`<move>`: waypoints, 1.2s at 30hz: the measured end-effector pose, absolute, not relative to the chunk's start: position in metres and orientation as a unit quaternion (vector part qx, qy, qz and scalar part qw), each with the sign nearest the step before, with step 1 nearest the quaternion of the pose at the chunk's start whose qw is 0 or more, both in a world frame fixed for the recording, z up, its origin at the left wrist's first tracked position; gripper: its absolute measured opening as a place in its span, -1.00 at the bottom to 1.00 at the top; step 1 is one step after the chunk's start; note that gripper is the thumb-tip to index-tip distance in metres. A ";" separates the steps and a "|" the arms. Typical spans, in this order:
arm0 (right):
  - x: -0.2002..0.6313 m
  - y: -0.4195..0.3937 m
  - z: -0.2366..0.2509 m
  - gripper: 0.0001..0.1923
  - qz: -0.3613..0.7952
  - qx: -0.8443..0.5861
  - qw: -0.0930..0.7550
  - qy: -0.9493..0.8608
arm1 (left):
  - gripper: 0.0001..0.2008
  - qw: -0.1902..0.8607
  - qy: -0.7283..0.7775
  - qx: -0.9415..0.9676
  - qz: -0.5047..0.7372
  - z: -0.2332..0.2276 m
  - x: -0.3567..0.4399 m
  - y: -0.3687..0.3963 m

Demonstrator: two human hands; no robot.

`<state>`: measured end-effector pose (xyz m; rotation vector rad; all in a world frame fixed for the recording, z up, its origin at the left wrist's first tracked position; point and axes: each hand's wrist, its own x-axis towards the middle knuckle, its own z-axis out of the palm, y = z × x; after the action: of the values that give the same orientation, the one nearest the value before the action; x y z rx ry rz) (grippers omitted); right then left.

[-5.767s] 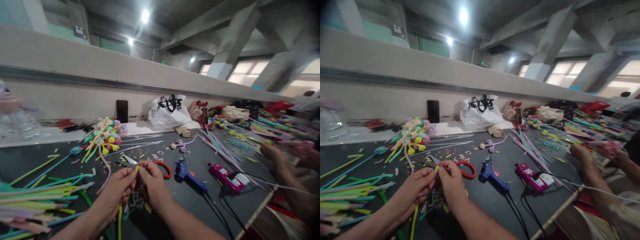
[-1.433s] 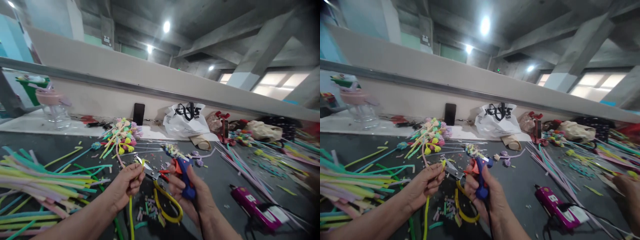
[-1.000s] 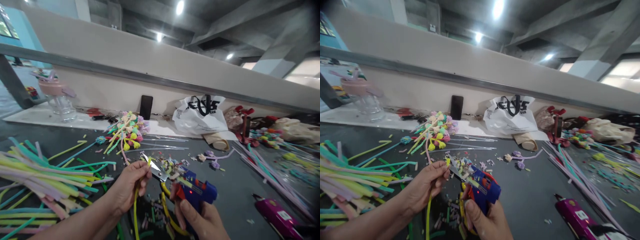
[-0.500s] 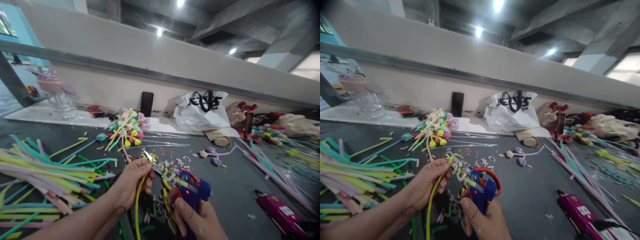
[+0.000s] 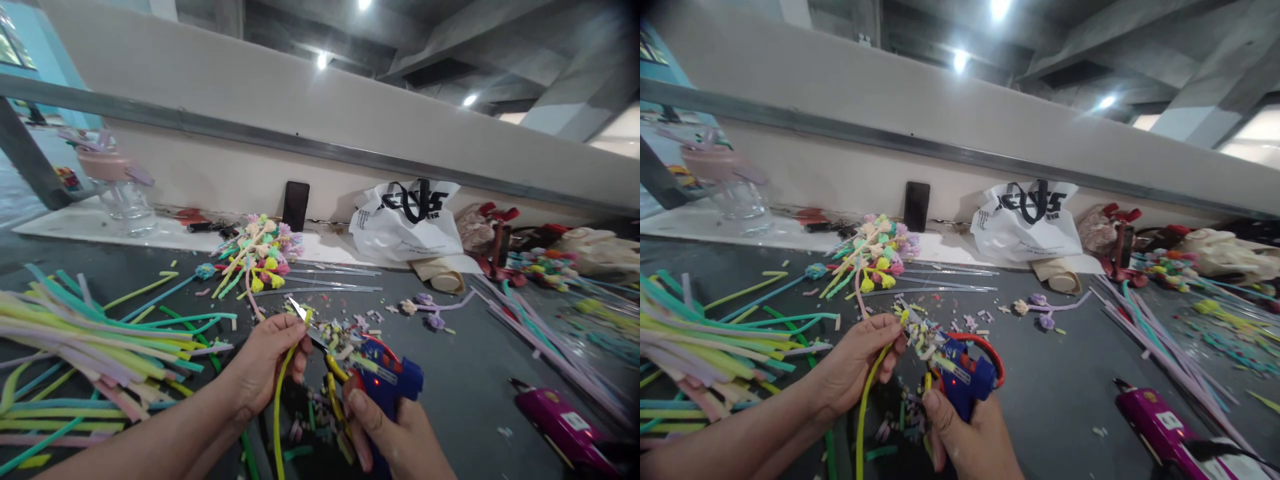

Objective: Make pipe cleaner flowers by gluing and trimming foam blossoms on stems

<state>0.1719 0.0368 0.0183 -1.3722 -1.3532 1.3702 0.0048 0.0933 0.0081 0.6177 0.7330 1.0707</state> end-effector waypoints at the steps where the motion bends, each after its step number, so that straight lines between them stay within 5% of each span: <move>1: 0.172 0.037 0.018 -0.55 0.532 -0.540 0.379 -0.531 | -0.81 0.753 0.333 0.285 0.491 0.007 0.005 0.094; 36: 0.166 0.036 0.030 -0.54 0.506 -0.571 0.401 -0.507 | -0.81 0.759 0.324 0.304 0.476 0.007 0.003 0.095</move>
<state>0.1657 0.0365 0.0305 -1.4426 -1.2826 1.2799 0.0030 0.0946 0.0074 0.6624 0.7049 1.0372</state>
